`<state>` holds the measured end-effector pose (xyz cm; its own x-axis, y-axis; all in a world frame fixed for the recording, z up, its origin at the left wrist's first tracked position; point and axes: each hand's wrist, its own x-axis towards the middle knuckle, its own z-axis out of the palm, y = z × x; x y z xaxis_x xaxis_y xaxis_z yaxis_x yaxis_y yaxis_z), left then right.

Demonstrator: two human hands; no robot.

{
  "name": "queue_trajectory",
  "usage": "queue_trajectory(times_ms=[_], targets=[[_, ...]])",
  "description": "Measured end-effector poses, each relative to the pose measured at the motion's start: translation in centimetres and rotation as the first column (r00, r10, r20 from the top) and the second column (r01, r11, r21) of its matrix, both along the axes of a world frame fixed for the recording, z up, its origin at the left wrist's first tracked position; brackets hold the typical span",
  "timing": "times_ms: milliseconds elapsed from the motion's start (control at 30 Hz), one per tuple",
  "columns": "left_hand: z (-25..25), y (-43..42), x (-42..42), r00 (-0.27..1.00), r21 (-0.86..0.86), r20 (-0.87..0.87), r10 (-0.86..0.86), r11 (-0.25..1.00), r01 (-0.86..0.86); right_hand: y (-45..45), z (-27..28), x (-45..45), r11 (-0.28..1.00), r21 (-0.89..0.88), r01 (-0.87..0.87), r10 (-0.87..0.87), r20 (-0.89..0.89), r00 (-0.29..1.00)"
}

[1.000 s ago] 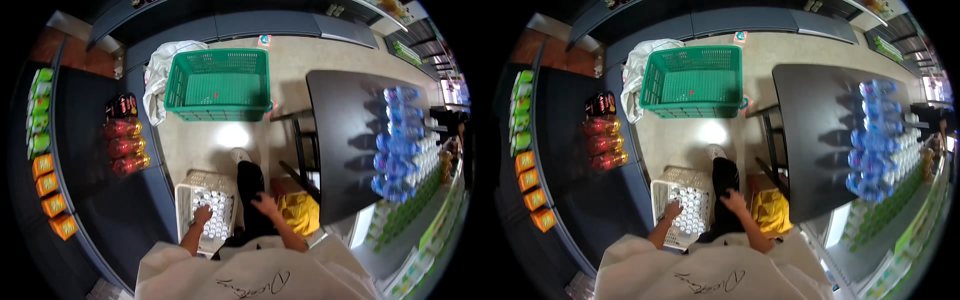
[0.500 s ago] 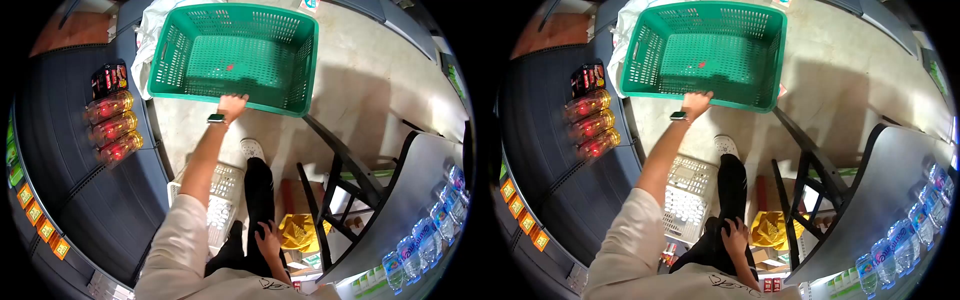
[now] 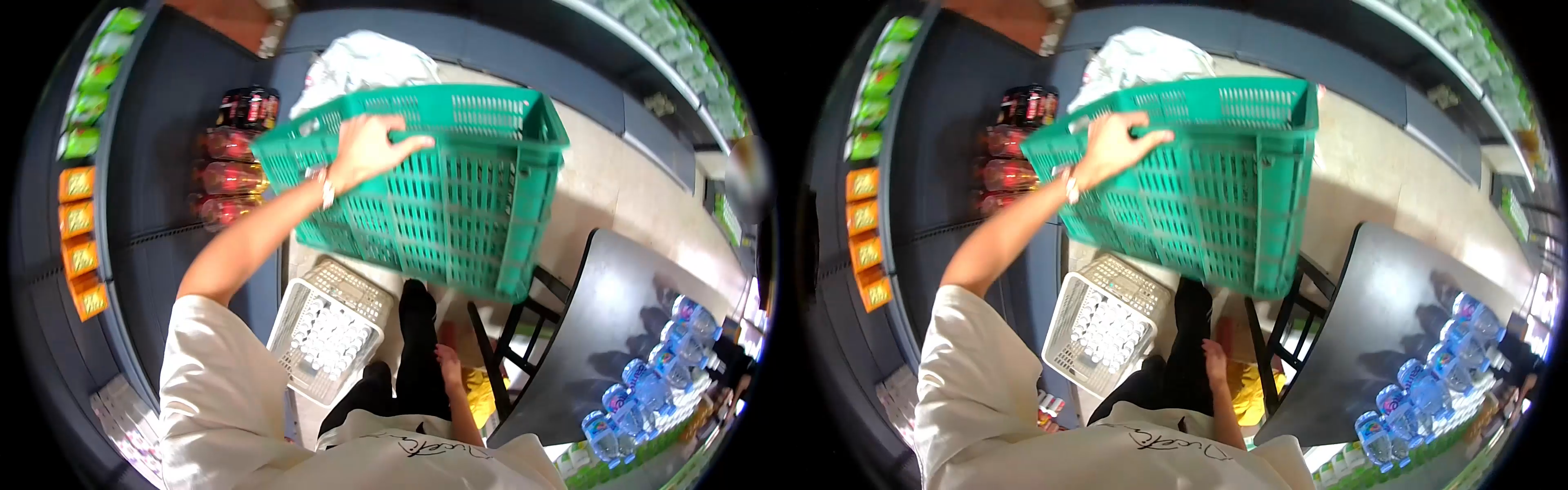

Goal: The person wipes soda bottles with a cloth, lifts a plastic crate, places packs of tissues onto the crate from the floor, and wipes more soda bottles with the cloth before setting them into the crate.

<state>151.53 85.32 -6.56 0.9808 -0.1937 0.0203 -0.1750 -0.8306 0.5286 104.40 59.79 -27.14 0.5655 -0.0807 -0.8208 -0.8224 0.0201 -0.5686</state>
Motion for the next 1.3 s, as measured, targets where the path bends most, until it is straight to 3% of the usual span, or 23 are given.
queue_trajectory(times_ms=[33,67,100,133,167,233,367,467,533,667,733,800,833,933,967,1000,1100,1200,1233,1300], targets=[[2.6,1.6,-2.9,0.997,-0.081,0.049,0.060,0.995,-0.056,-0.7,0.9,2.1,0.992,0.091,0.091,-0.060,-0.297,0.953],[5.2,3.3,-5.8,0.992,-0.064,0.082,0.093,0.994,-0.088,-1.1,2.4,3.3,0.939,0.250,0.237,-0.184,-0.220,0.958],[7.4,4.9,-9.0,0.982,-0.159,0.063,0.179,0.973,-0.167,-1.3,4.5,4.9,0.873,0.374,0.314,-0.253,-0.205,0.946],[9.1,6.5,-12.5,0.967,-0.180,0.109,0.232,0.961,-0.210,-1.4,7.2,6.8,0.806,0.472,0.358,-0.304,-0.189,0.934],[10.1,7.8,-15.9,0.931,-0.320,0.208,0.301,0.920,-0.226,-1.5,10.5,8.1,0.764,0.527,0.373,-0.340,-0.163,0.926],[12.4,10.5,-23.0,0.888,-0.412,0.198,0.415,0.857,-0.309,-1.4,18.1,10.2,0.676,0.635,0.374,-0.405,-0.104,0.908],[14.2,14.0,-37.8,0.766,-0.589,0.118,0.632,0.665,-0.459,0.6,33.5,11.0,0.623,0.721,0.303,-0.482,0.049,0.875],[15.1,14.7,-48.8,0.643,-0.692,0.061,0.763,0.496,-0.524,3.2,40.5,7.8,0.657,0.715,0.239,-0.462,0.132,0.877],[14.8,15.3,-56.0,0.550,-0.712,0.053,0.833,0.417,-0.564,5.2,42.3,4.9,0.703,0.691,0.170,-0.389,0.174,0.905],[13.1,17.1,-67.7,0.374,-0.685,0.067,0.925,0.315,-0.657,8.1,40.5,0.3,0.824,0.553,-0.122,-0.049,0.283,0.958],[12.5,18.4,-72.1,0.304,-0.663,0.022,0.952,0.241,-0.708,13.0,43.4,-3.0,0.837,0.537,-0.104,0.006,0.181,0.984],[10.4,20.5,-76.1,0.245,-0.597,-0.017,0.969,0.186,-0.780,16.5,43.3,-5.2,0.913,0.372,-0.167,0.102,0.187,0.977],[9.4,21.8,-77.7,0.207,-0.608,-0.024,0.978,0.150,-0.780,18.2,43.3,-6.0,0.873,0.427,-0.237,0.190,0.151,0.970],[8.2,24.9,-82.0,0.158,-0.627,-0.107,0.982,0.057,-0.777,22.8,42.9,-8.3,0.860,0.352,-0.370,0.341,0.144,0.929],[6.2,25.7,-83.1,0.138,-0.668,-0.135,0.981,0.013,-0.744,24.2,42.6,-9.0,0.827,0.412,-0.382,0.394,0.059,0.917],[3.7,27.0,-84.1,0.122,-0.710,-0.157,0.980,-0.026,-0.704,26.8,42.7,-10.8,0.832,0.410,-0.374,0.404,0.015,0.915],[-1.1,29.5,-88.8,0.151,-0.592,-0.348,0.925,-0.092,-0.801,29.5,36.9,-12.6,0.842,0.335,-0.424,0.481,-0.109,0.870],[-5.7,30.1,-90.1,-0.036,-0.675,-0.253,0.967,-0.203,-0.709,33.3,37.7,-16.5,0.841,0.307,-0.445,0.490,-0.086,0.867],[-7.2,31.1,-91.9,-0.011,-0.569,-0.413,0.911,-0.267,-0.778,34.1,37.5,-18.1,0.857,0.272,-0.438,0.474,-0.082,0.877],[-7.1,31.3,-93.7,-0.091,-0.509,-0.414,0.906,-0.313,-0.802,36.1,36.8,-20.3,0.846,0.259,-0.467,0.506,-0.110,0.856]])
